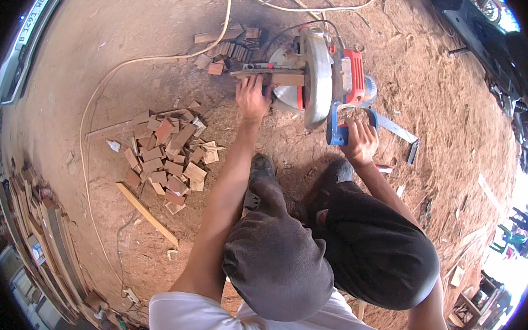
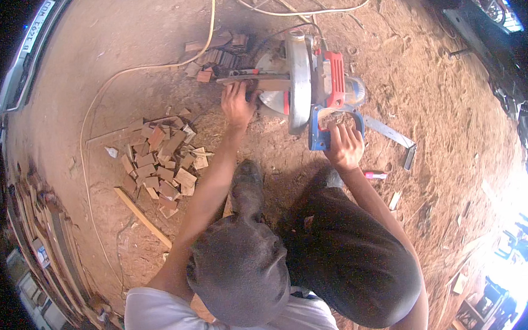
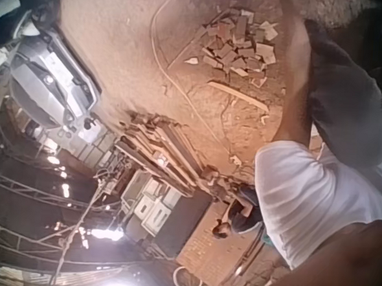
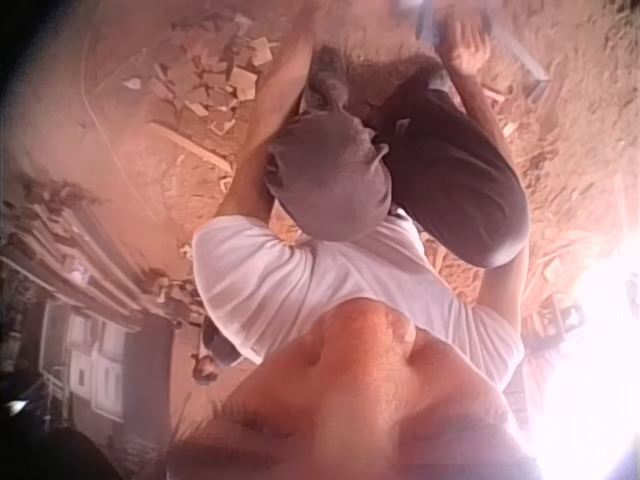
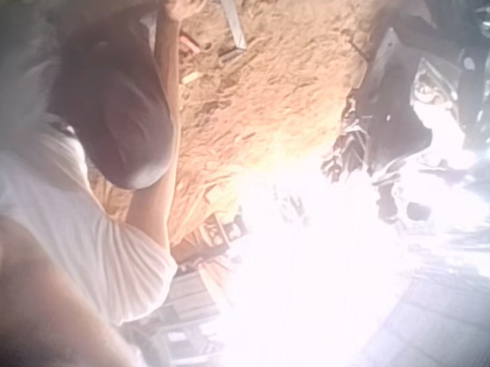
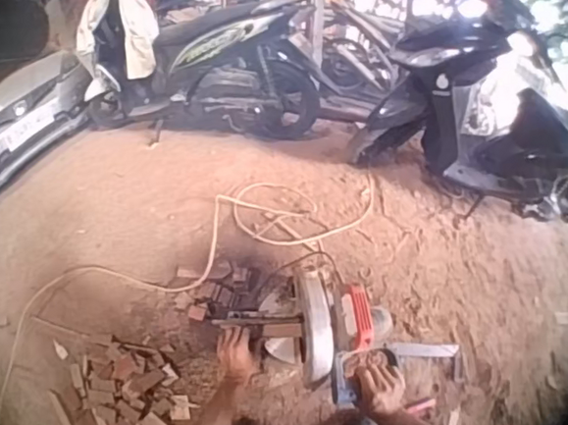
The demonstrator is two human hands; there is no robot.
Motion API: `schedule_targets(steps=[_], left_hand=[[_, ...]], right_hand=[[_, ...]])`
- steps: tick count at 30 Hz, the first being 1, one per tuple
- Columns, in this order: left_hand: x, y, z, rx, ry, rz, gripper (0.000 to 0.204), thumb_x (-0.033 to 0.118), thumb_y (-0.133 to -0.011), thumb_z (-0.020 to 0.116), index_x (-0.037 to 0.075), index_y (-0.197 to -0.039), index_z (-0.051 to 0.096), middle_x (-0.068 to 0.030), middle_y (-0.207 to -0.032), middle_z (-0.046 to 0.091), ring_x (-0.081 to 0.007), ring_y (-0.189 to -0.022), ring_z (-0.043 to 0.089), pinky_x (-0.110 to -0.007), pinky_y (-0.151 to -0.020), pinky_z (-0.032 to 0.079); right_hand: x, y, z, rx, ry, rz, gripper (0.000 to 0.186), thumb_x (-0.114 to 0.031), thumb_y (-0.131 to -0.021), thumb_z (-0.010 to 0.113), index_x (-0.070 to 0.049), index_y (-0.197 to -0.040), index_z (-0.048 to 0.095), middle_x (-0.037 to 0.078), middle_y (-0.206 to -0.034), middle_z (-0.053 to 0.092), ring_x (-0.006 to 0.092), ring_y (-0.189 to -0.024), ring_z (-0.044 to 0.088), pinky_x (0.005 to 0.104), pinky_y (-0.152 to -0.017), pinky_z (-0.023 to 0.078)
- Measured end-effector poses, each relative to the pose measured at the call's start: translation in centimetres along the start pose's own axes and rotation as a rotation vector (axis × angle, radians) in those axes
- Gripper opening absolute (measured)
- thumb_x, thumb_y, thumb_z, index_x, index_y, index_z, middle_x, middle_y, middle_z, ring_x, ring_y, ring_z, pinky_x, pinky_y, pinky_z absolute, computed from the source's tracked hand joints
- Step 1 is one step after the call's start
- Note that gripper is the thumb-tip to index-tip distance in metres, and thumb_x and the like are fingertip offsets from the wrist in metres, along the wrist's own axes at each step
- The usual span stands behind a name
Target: The person marks a piece of wood using a ruler and a marker, then positions it on a miter saw and makes a cut.
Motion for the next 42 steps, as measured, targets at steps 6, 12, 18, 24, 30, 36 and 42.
schedule_targets(steps=[6,12,18,24,30,36,42], left_hand=[[-0.1,-0.1,0.1,-0.015,0.001,0.009,0.039,0.033,-0.077,0.086,0.007,-0.1,0.069,-0.0086,-0.101,0.071,-0.0314,-0.105,0.064,-0.046,-0.087,0.05],[-0.5,0.2,0.1,-0.011,-0.005,-0.013,0.036,0.03,-0.074,0.088,0.01,-0.1,0.074,-0.0033,-0.104,0.071,-0.027,-0.104,0.064,-0.044,-0.093,0.048],[-0.7,0.3,-0.3,-0.008,0.046,-0.006,0.028,0.031,-0.076,0.086,0.015,-0.099,0.078,-0.0002,-0.104,0.069,-0.0252,-0.104,0.063,-0.044,-0.093,0.048],[-2.5,0.7,-0.8,0.024,0.265,0.033,0.03,0.026,-0.079,0.085,0.012,-0.104,0.074,-0.0022,-0.106,0.069,-0.0277,-0.106,0.063,-0.046,-0.093,0.048],[-4.2,2.4,-1.4,0.156,0.163,-0.437,0.067,0.036,-0.072,0.094,0.009,-0.122,0.06,-0.0137,-0.116,0.063,-0.0373,-0.11,0.059,-0.05,-0.096,0.046],[-4.6,3.1,-0.2,0.093,0.241,-0.483,0.072,0.041,-0.068,0.096,0.007,-0.12,0.058,-0.0143,-0.108,0.062,-0.0383,-0.107,0.059,-0.052,-0.092,0.047],[-3.1,3.2,-0.3,0.092,0.173,-0.486,0.064,0.036,-0.071,0.095,0.007,-0.114,0.059,-0.0144,-0.11,0.061,-0.0391,-0.108,0.058,-0.053,-0.091,0.046]], right_hand=[[0.2,0.5,0.3,0.027,0.017,0.008,0.036,-0.018,-0.073,0.074,-0.008,-0.106,0.066,0.007,-0.086,0.066,0.0268,-0.077,0.066,0.0399,-0.071,0.047],[-0.1,-0.3,0.1,0.037,0.006,-0.006,0.032,-0.017,-0.076,0.075,-0.009,-0.106,0.066,0.006,-0.085,0.065,0.027,-0.074,0.066,0.0399,-0.069,0.047],[0.0,-0.8,-0.5,0.012,0.02,-0.012,0.032,-0.018,-0.076,0.077,-0.01,-0.105,0.067,0.007,-0.084,0.066,0.0278,-0.075,0.067,0.0401,-0.071,0.048],[-0.5,-2.9,-3.2,-0.028,-0.006,0.005,0.027,-0.026,-0.079,0.079,-0.01,-0.095,0.065,0.006,-0.083,0.066,0.0262,-0.077,0.067,0.0397,-0.072,0.047],[-0.4,-3.3,-4.0,-0.108,-0.011,0.038,0.038,-0.023,-0.075,0.083,-0.009,-0.106,0.067,0.006,-0.093,0.07,0.027,-0.086,0.069,0.0402,-0.079,0.049],[-0.6,-5.0,-5.5,-0.134,-0.048,0.047,0.045,-0.023,-0.065,0.089,-0.009,-0.102,0.067,0.006,-0.091,0.069,0.0279,-0.087,0.069,0.0401,-0.078,0.049],[-0.3,-6.0,-6.4,-0.143,-0.043,0.045,0.045,-0.023,-0.065,0.089,-0.009,-0.102,0.068,0.006,-0.092,0.071,0.0265,-0.087,0.07,0.039,-0.077,0.05]])
Point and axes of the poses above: each hand's wrist, its own y-axis away from the middle knuckle, its own z-axis out of the palm, x = y × z, the point moved 3 cm from there along -y, towards the middle knuckle
